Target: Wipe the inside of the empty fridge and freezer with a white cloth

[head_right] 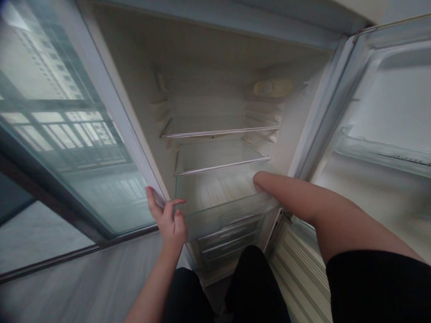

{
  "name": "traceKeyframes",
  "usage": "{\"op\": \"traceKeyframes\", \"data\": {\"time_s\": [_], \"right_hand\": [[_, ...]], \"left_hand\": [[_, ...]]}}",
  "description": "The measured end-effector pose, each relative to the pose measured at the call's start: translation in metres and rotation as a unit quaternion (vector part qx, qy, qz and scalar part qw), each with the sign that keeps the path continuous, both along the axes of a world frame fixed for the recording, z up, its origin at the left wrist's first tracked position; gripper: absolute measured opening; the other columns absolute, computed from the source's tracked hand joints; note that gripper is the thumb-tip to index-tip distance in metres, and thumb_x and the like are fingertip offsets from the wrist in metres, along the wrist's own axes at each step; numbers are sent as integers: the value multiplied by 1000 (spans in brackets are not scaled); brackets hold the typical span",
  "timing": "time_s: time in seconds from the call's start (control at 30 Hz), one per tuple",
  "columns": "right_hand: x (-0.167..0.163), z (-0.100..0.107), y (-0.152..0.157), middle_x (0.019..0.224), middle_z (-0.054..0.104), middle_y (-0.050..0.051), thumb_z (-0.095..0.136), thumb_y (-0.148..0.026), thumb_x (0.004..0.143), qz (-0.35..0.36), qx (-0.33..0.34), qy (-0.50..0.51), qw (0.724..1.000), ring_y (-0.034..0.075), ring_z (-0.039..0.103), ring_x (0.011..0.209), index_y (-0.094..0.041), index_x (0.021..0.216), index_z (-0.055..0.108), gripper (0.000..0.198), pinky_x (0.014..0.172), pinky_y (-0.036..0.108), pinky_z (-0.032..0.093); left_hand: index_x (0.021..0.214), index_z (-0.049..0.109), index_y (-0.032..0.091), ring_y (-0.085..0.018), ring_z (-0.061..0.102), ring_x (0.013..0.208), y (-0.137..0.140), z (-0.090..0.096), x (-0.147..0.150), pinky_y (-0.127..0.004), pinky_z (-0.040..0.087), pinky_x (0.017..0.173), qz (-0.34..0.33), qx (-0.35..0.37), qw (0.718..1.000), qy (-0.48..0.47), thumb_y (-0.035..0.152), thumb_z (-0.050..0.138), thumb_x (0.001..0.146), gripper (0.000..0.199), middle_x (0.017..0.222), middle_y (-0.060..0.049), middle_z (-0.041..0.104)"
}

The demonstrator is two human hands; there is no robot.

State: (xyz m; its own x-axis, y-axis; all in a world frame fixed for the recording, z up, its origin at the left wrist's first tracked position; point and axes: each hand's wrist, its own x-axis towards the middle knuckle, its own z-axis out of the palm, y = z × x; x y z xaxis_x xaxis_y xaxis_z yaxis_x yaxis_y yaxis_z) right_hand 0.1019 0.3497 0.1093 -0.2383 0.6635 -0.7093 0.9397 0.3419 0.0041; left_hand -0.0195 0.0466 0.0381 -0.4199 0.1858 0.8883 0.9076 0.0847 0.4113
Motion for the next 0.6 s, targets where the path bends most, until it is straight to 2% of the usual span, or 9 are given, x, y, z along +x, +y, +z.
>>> {"op": "traceKeyframes", "data": {"time_s": [0.1, 0.2, 0.27, 0.33, 0.37, 0.43, 0.53, 0.57, 0.6], "right_hand": [[11, 10, 6, 79, 68, 4, 77, -18, 66, -2, -12, -10, 1000, 22, 66, 74, -9, 73, 72, 12, 76, 41, 52], [8, 27, -5, 64, 58, -1, 80, -16, 63, 141, -40, 43, 988, 17, 56, 63, -11, 63, 68, 13, 71, 34, 47], [6, 40, -25, 63, 56, -2, 78, -22, 69, 297, -20, 162, 941, 15, 51, 64, -13, 65, 66, 15, 70, 28, 43], [10, 47, -58, 76, 62, -1, 74, -30, 78, 394, 29, 333, 856, 15, 53, 72, -15, 81, 68, 17, 71, 25, 42], [14, 46, -79, 88, 66, 1, 71, -33, 82, 404, 58, 423, 809, 15, 55, 78, -16, 95, 67, 22, 74, 25, 42], [25, 31, -126, 105, 69, 3, 64, -36, 90, 375, 130, 552, 733, 16, 59, 84, -19, 119, 62, 34, 79, 27, 45], [32, -27, -188, 118, 68, 8, 59, -32, 95, 370, 193, 657, 628, 21, 63, 108, -20, 127, 59, 35, 95, 32, 48], [31, -52, -202, 116, 68, 8, 59, -31, 94, 369, 217, 660, 618, 22, 62, 110, -21, 127, 60, 34, 93, 32, 50], [27, -76, -212, 115, 68, 9, 60, -30, 95, 352, 243, 649, 629, 23, 62, 110, -22, 125, 61, 31, 88, 32, 51]], "left_hand": [[99, 69, 16, -34, 9, 160, 1, 0, 1, -54, 21, 126, 1, -7, 1000, -6, 19, 45, 91, 26, 175, -7, 1], [101, 68, 16, -34, 9, 160, 2, 0, 1, -55, 21, 126, 0, -7, 1000, -10, 20, 45, 92, 26, 175, -10, 4], [101, 68, 16, -34, 10, 160, 3, 1, 1, -56, 21, 125, 2, -1, 1000, -10, 22, 44, 93, 26, 175, -12, 5], [103, 66, 16, -34, 10, 160, 3, 1, 0, -56, 20, 125, -2, 6, 1000, -7, 24, 44, 96, 25, 174, -13, 5], [105, 65, 16, -34, 10, 160, 1, 1, -1, -56, 20, 126, -9, 8, 1000, -5, 26, 44, 97, 25, 174, -13, 6], [116, 62, 17, -33, 10, 160, -4, 0, -1, -55, 19, 126, -32, 9, 999, -11, 30, 49, 100, 25, 174, -15, 8], [134, 54, 20, -30, 17, 159, -17, -6, 2, -53, 20, 127, -71, 7, 997, -36, 32, 51, 102, 34, 173, -15, 16], [138, 52, 21, -29, 20, 159, -22, -10, 4, -53, 20, 127, -79, 3, 996, -45, 32, 51, 102, 37, 172, -15, 21], [141, 50, 23, -29, 21, 159, -26, -14, 6, -53, 20, 127, -81, -6, 995, -51, 31, 50, 103, 39, 170, -15, 25]]}}
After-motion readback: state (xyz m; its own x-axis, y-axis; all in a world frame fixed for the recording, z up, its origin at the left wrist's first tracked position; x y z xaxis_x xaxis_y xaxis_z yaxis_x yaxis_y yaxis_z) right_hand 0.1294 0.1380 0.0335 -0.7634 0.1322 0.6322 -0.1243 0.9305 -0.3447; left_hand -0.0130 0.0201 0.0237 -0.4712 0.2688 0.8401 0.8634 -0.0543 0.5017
